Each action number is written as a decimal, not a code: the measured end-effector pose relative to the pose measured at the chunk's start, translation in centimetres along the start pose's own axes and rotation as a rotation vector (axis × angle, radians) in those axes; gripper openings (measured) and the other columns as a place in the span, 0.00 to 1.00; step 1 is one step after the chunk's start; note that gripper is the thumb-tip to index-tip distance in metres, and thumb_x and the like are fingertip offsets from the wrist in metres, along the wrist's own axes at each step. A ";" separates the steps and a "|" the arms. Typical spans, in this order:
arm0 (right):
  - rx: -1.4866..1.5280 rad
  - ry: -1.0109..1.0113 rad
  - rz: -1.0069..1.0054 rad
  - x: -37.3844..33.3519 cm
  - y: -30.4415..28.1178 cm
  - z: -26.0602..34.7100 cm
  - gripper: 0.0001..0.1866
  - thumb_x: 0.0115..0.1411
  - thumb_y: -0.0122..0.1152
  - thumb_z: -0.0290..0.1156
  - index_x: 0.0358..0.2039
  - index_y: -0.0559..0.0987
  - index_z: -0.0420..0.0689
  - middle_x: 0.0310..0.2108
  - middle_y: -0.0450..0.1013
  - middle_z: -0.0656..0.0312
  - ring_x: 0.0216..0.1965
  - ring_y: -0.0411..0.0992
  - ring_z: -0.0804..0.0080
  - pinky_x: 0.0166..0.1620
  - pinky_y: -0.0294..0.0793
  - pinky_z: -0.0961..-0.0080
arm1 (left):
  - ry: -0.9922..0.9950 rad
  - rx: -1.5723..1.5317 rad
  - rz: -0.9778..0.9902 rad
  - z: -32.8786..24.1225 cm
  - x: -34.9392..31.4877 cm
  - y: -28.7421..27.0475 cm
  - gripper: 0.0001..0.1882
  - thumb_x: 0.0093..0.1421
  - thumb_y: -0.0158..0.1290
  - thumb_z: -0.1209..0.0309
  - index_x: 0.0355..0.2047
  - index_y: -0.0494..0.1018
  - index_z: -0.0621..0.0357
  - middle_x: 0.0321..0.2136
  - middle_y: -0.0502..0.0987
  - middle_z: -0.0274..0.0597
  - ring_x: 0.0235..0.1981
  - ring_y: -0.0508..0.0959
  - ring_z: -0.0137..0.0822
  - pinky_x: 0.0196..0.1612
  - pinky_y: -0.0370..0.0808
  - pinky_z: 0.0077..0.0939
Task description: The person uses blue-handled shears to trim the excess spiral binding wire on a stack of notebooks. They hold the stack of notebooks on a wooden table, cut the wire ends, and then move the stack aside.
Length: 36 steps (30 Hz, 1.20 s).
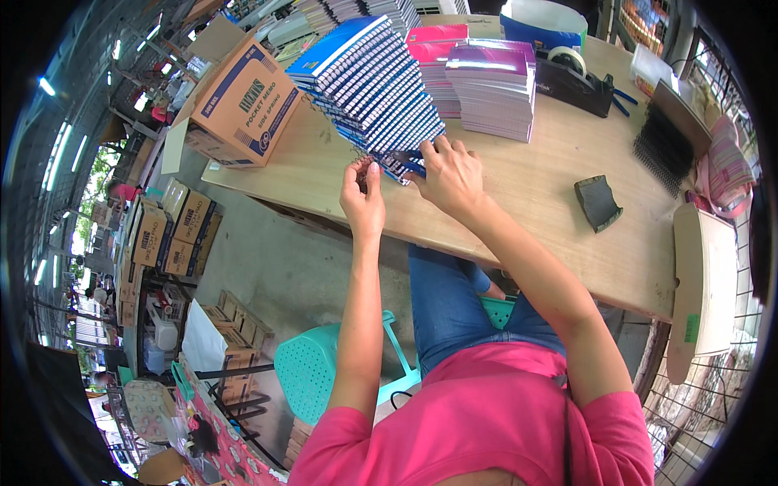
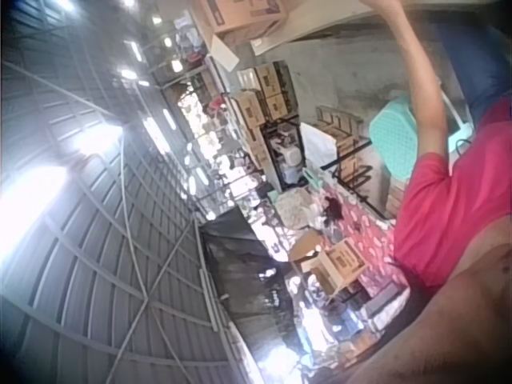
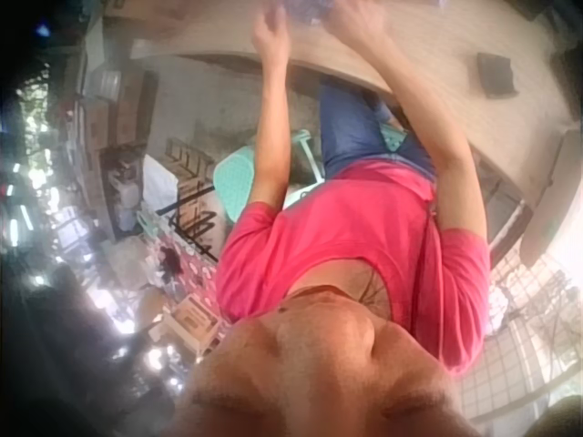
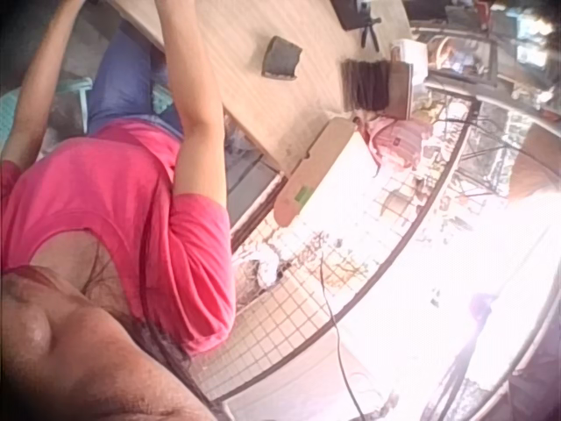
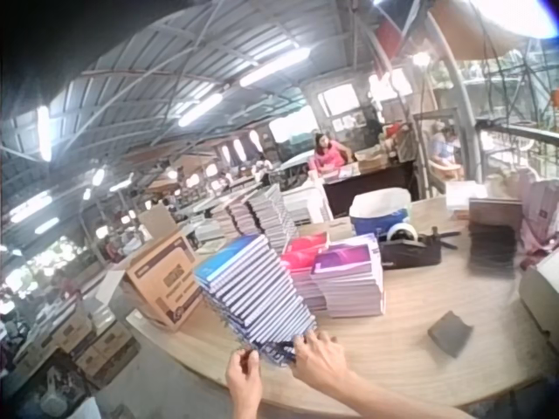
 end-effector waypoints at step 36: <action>-0.064 -0.089 -0.081 1.1 -0.7 2.2 0.24 0.48 0.71 0.48 0.36 0.76 0.43 0.34 0.75 0.56 0.39 0.76 0.56 0.36 0.73 0.55 | 0.181 0.303 -0.017 -3.7 0.8 -2.5 0.13 0.65 0.57 0.65 0.40 0.77 0.64 0.30 0.80 0.38 0.28 0.74 0.24 0.35 0.72 0.21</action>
Point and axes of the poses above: each hand's wrist, its own x-axis towards the middle knuckle, its own y-axis out of the palm, z = x × y, the point moved 3 cm from there along x, towards the middle knuckle
